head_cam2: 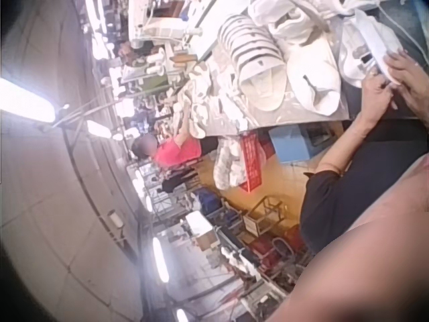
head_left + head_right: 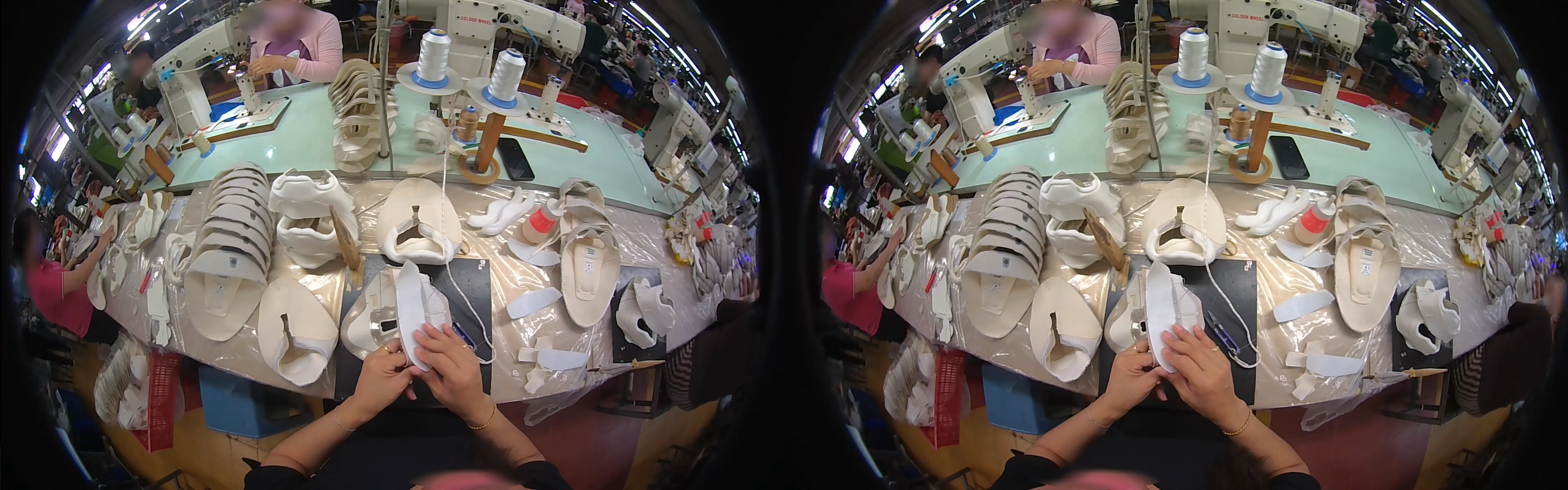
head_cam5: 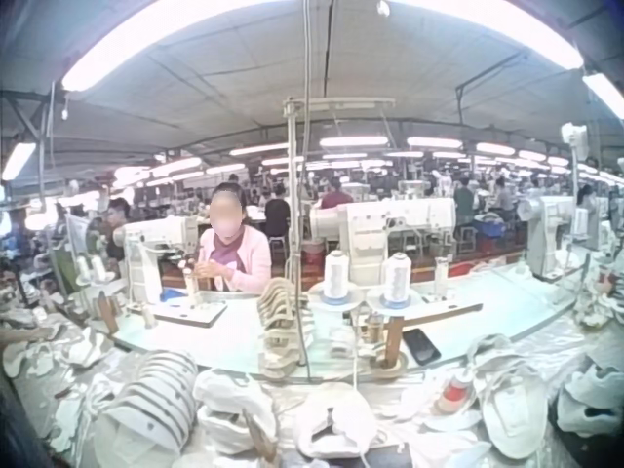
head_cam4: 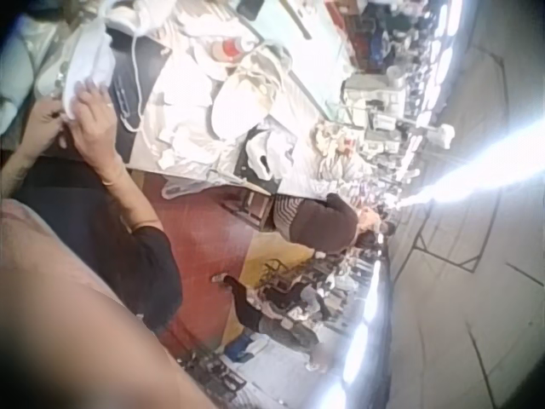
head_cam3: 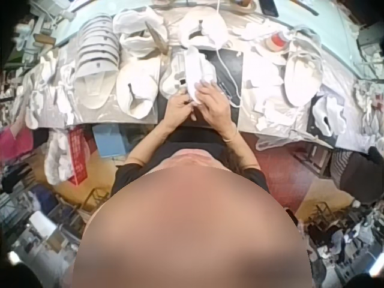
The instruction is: The person uses a small blade to trim excess material from white slipper uppers. They repeatedly reposition the slipper parts, cut along edges, and remove small offcuts by hand. The trimmed pieces remain on the work surface.
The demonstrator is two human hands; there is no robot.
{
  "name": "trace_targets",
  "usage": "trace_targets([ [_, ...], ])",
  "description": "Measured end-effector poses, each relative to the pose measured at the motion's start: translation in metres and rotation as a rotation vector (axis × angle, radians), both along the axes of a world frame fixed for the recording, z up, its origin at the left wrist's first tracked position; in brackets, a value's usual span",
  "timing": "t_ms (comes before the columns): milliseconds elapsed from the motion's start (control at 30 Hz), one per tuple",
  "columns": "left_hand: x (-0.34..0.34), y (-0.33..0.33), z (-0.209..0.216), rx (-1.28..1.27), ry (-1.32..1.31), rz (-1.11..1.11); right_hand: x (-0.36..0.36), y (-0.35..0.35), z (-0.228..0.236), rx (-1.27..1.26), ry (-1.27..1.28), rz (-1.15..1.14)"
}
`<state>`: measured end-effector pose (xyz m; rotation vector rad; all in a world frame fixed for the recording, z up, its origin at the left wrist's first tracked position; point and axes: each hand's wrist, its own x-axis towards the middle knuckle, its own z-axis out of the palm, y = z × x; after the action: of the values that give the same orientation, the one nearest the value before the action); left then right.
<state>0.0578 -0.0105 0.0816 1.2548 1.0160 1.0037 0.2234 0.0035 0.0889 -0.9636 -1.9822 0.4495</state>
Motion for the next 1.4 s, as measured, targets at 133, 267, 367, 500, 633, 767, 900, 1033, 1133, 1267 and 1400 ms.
trace_targets([
  [133,0.000,0.001,0.000,0.009,-0.004,0.009,0.000,0.001,0.000,0.001,-0.002,0.003],
  [267,0.000,0.001,0.000,0.008,-0.005,0.010,-0.001,0.002,-0.001,0.003,0.007,0.002],
  [367,0.000,0.001,-0.001,0.010,-0.021,0.018,-0.001,0.002,-0.001,-0.001,0.032,0.000],
  [500,0.000,0.001,-0.001,0.011,-0.036,0.023,0.002,0.004,0.000,0.020,0.056,0.020],
  [633,-0.001,0.003,0.001,0.032,-0.096,-0.017,0.003,0.004,0.001,0.060,0.080,0.036],
  [767,-0.002,0.005,0.002,0.026,-0.080,-0.062,0.002,0.003,0.002,0.100,0.103,0.027],
  [900,-0.003,0.005,0.002,0.077,-0.009,-0.068,0.003,0.000,0.003,0.100,0.104,0.024],
  [1033,-0.002,0.003,0.001,0.073,-0.033,-0.063,0.004,0.000,0.004,0.111,0.099,0.042],
  [1133,-0.002,0.002,0.003,0.046,-0.026,-0.069,0.006,0.002,0.005,0.110,0.081,0.064],
  [1267,-0.005,0.003,0.004,0.046,-0.059,-0.097,0.005,0.004,0.009,0.092,0.076,0.088],
  [1400,-0.006,0.001,0.003,0.029,-0.086,-0.083,0.002,0.006,0.012,0.081,0.100,0.092],
])
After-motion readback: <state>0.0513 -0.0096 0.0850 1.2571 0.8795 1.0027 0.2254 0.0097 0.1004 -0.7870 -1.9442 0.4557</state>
